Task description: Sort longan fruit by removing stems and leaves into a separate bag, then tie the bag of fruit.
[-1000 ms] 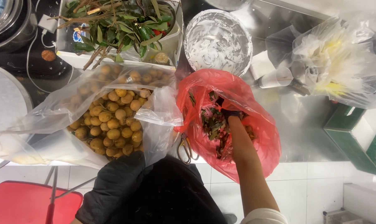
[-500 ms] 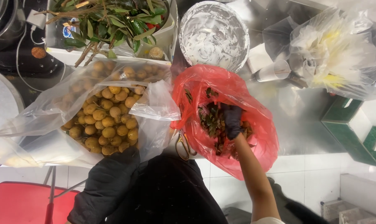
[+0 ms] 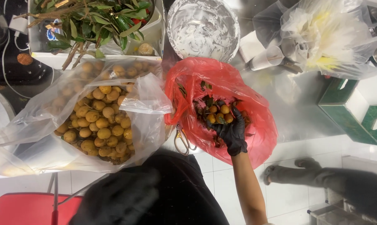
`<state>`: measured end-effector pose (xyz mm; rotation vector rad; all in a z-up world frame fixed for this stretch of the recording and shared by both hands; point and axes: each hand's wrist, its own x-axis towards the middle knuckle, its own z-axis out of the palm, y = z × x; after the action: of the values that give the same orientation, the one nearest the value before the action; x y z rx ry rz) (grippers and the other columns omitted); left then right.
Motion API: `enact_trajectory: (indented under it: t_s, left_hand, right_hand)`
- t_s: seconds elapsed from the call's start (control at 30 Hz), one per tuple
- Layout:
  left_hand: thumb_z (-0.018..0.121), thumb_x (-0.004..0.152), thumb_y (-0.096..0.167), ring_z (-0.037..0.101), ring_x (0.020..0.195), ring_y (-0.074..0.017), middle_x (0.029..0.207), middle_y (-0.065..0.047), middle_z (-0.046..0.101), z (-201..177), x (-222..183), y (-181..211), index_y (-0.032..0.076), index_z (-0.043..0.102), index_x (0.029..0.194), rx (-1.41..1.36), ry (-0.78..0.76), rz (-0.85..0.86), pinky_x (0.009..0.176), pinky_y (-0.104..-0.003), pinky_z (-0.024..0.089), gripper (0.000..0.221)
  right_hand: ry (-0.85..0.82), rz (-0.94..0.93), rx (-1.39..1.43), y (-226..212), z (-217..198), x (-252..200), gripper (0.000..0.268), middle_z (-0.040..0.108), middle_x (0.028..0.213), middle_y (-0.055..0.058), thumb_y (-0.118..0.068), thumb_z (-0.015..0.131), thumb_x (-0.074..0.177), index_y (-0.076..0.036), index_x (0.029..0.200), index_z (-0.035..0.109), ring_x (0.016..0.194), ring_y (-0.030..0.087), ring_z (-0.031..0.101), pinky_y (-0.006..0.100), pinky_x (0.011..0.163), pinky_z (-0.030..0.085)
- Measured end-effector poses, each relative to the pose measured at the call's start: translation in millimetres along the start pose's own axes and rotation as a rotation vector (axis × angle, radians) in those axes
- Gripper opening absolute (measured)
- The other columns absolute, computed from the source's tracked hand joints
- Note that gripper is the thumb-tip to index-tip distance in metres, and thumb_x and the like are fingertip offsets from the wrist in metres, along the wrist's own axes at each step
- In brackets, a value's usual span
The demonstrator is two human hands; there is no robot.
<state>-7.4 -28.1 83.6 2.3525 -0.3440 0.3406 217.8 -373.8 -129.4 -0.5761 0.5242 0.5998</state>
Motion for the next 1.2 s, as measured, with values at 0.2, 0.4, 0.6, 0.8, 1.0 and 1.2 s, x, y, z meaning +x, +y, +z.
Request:
enact_trajectory:
  t_s: [0.2,0.4,0.6,0.8,1.0,1.2]
  left_hand:
    - [0.076,0.092,0.028,0.070,0.103,-0.0263,0.119,-0.012,0.068,146,74,-7,0.014,0.055,0.141,-0.534,-0.198,-0.182,0.086,-0.034,0.056,0.056]
    - [0.070,0.096,0.014,0.064,0.119,-0.0348,0.131,-0.018,0.061,313,91,-49,0.006,0.059,0.139,-0.652,0.084,-0.033,0.098,-0.040,0.054,0.045]
    - [0.069,0.093,0.011,0.067,0.107,-0.0332,0.119,-0.012,0.067,318,89,-65,0.009,0.070,0.120,-0.486,0.049,-0.083,0.087,-0.040,0.056,0.027]
    - [0.059,0.090,0.001,0.053,0.128,-0.0432,0.140,-0.029,0.049,318,85,-79,0.002,0.045,0.149,-0.159,-0.015,-0.189,0.099,-0.044,0.050,0.061]
    - [0.072,0.090,0.008,0.043,0.141,-0.0461,0.153,-0.030,0.041,221,80,-12,0.003,0.031,0.159,-0.548,0.118,-0.092,0.114,-0.045,0.043,0.081]
    - [0.084,0.090,0.032,0.056,0.115,-0.0324,0.129,-0.012,0.056,76,70,40,0.006,0.056,0.144,-0.058,0.279,0.099,0.094,-0.046,0.051,0.066]
  right_hand:
    - [-0.043,-0.155,0.036,20,24,-27,0.058,0.060,0.138,0.018,-0.042,0.064,0.094,-0.005,0.137,0.058,0.127,0.040,0.057,0.063,0.104,0.050]
    - [-0.077,-0.327,0.191,32,-17,-23,0.049,0.065,0.133,0.015,-0.040,0.062,0.106,-0.002,0.137,0.061,0.124,0.032,0.059,0.045,0.106,0.053]
    - [-0.074,-0.421,0.225,23,-15,-36,0.041,0.065,0.131,0.010,-0.036,0.061,0.103,-0.007,0.133,0.064,0.121,0.028,0.060,0.042,0.103,0.051]
    - [-0.133,-0.381,0.191,-2,19,-68,0.045,0.062,0.136,0.014,-0.034,0.060,0.099,-0.010,0.137,0.061,0.128,0.035,0.055,0.057,0.108,0.047]
    - [-0.279,-0.229,0.149,2,96,-101,0.052,0.062,0.137,0.019,-0.040,0.058,0.100,-0.004,0.137,0.058,0.125,0.041,0.057,0.058,0.102,0.048]
    - [-0.270,-0.152,-0.223,50,196,-148,0.051,0.061,0.128,0.022,-0.042,0.050,0.110,0.004,0.131,0.058,0.118,0.037,0.061,0.047,0.103,0.052]
